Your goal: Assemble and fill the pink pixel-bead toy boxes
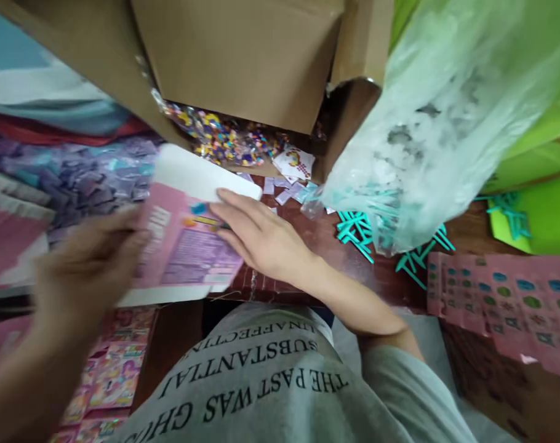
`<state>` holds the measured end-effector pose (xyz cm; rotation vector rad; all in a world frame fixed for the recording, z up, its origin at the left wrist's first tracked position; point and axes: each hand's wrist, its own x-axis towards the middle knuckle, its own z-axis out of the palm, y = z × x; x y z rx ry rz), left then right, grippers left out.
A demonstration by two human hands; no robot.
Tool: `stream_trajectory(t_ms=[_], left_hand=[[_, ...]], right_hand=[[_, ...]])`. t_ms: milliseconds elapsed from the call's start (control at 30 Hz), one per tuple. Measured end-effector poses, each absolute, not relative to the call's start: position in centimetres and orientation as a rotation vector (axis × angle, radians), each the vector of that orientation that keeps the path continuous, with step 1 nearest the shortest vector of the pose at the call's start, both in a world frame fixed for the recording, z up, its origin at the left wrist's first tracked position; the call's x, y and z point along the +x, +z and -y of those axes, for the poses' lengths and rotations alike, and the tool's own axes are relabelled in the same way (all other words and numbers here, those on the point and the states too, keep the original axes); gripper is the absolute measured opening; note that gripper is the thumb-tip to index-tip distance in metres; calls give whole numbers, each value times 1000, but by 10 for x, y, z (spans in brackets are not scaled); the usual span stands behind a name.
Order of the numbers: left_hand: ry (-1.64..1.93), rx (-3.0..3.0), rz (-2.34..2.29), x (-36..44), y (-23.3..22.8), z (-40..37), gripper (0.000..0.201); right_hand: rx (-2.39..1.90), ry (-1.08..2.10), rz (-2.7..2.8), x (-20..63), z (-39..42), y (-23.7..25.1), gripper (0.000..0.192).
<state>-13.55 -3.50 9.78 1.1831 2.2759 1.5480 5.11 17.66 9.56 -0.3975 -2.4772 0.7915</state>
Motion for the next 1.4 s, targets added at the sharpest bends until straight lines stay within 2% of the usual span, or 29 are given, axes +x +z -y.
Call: stream_trajectory(t_ms=[133,267,367,400,467,533,567,600,667,733,767,867,933,1000,1100,1200,1300,1400], left_hand=[[1707,1170,-2108,-78,44,-1,39],[1367,1299,-1829,-49,27,-26,41],[1303,1175,-1734,-42,23,-40,37],[1367,1108,-1733,-42,19,-44,42],[1513,1016,-1679,-43,7,-50,74],[1571,1026,-1545,-46,-7,-53,110],[1542,1054,-1477,-47,-13,-53,115],[1488,1084,-1429,-49,-18,-52,107],[1375,1143,-1417,-53,-20,-52,70],[1322,1218,-1511,-55,-14,-52,33],[1317,1249,-1578,-54,-8,-53,27],[1382,1185,-1720,-47,13,-57,22],[1454,1068,-1690,-40,26,-59,30],[1446,1046,-1631,-35,38,-60,34],[1304,1117,-1623,-32,51,-60,22],[1294,1048,-1703,-29,60,-65,18],[1373,928,-1721,-27,63,-72,21],[1400,930,-1660,-31,62,-73,20]], right_hand=[[-446,860,2365,76,-184,91,22],[-357,1219,2286,107,-189,99,17],[-381,1083,2219,131,-195,89,11],[-439,990,2174,139,-198,81,15],[-596,910,2077,157,-206,57,39],[-695,1092,2029,174,-212,32,65],[-700,1247,2022,182,-215,22,69],[-683,1397,2021,188,-216,14,64],[-641,1600,2031,198,-218,7,43],[-609,1668,2052,204,-219,10,26],[-590,1667,2056,206,-219,12,23],[-593,1535,2022,206,-217,14,27],[-633,1447,1977,205,-214,10,41],[-624,1439,1949,204,-213,7,46],[-522,1566,1940,201,-214,15,35],[-590,1720,1854,194,-218,31,29],[-750,1797,1736,184,-220,42,27],[-731,1811,1722,179,-223,45,24]])
